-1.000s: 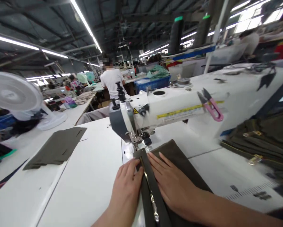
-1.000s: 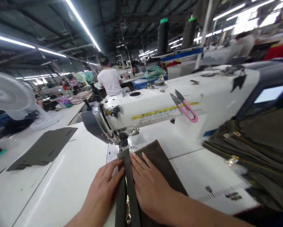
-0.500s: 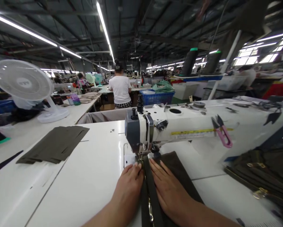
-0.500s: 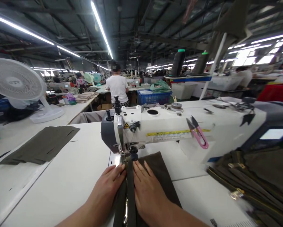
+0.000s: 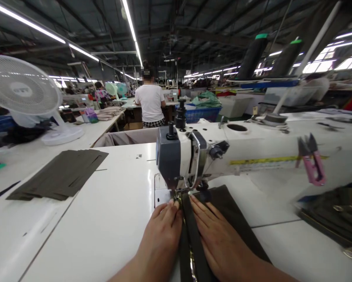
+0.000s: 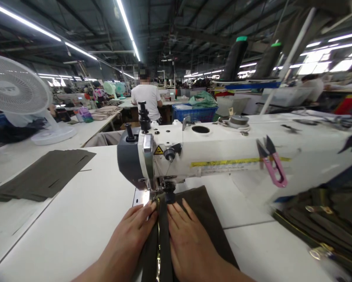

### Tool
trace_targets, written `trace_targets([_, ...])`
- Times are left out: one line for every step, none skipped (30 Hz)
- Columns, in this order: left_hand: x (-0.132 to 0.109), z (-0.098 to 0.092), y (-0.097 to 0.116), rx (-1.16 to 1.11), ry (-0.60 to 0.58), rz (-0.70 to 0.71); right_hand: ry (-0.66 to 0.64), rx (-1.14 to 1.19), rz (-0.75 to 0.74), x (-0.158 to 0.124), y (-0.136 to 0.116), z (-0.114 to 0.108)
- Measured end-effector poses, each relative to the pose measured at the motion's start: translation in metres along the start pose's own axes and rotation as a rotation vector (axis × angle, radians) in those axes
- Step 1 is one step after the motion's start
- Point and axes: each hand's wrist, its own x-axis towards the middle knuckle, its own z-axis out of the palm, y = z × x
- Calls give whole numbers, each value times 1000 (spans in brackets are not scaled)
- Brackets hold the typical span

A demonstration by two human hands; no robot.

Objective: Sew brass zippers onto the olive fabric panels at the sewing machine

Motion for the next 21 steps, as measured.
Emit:
trace_targets([1, -1, 0, -3, -1, 2, 5, -3, 1, 0, 0, 0])
trace_targets([1, -2, 0, -6, -6, 5, 5, -3, 3, 0, 0, 0])
trace_targets([2, -3, 0, -7, -6, 7, 5, 0, 9, -1, 0, 0])
trace_targets([2, -4, 0, -7, -2, 10, 6, 8, 19, -1, -1, 0])
trace_targets([3, -4, 0, -5, 1, 11, 7, 19, 33, 0, -1, -1])
trace_targets([3, -4, 0, -1, 6, 12, 7, 35, 47, 0, -1, -1])
trace_targets([3, -4, 0, 3, 10, 13, 5, 51, 59, 0, -2, -2])
trace_targets([3, -4, 0, 7, 7, 14, 4, 66, 69, 0, -2, -2])
trace_targets([3, -4, 0, 9, 0, 15, 1, 78, 77, 0, -2, -2])
trace_targets([2, -4, 0, 11, -9, 14, -1, 86, 80, 0, -2, -2])
trace_targets([2, -4, 0, 12, -15, 12, -3, 93, 83, 0, -2, -2])
trace_targets([2, -4, 0, 12, -18, 11, -2, 97, 85, 0, -3, -2])
trace_targets([2, -4, 0, 10, -17, 9, 0, 100, 86, 0, -3, -1])
trace_targets([2, -4, 0, 9, -8, 10, 2, 101, 86, -1, -3, -1])
trace_targets([2, -4, 0, 8, 4, 12, 2, 101, 83, -1, -3, -1])
trace_targets([2, -4, 0, 8, 14, 16, 2, 100, 79, -1, -3, 0])
trace_targets([2, -4, 1, 9, 21, 19, -1, 97, 76, -1, -3, 0])
trace_targets([3, -5, 1, 9, 23, 20, -5, 92, 71, -1, -3, 0])
trace_targets([3, -6, 2, 8, 21, 19, -13, 85, 65, -1, -3, -1])
trace_targets([3, -7, 2, 4, 15, 17, -23, 77, 62, -1, -3, -1])
trace_targets([4, -8, 2, -1, 7, 15, -35, 70, 63, -1, -3, -1])
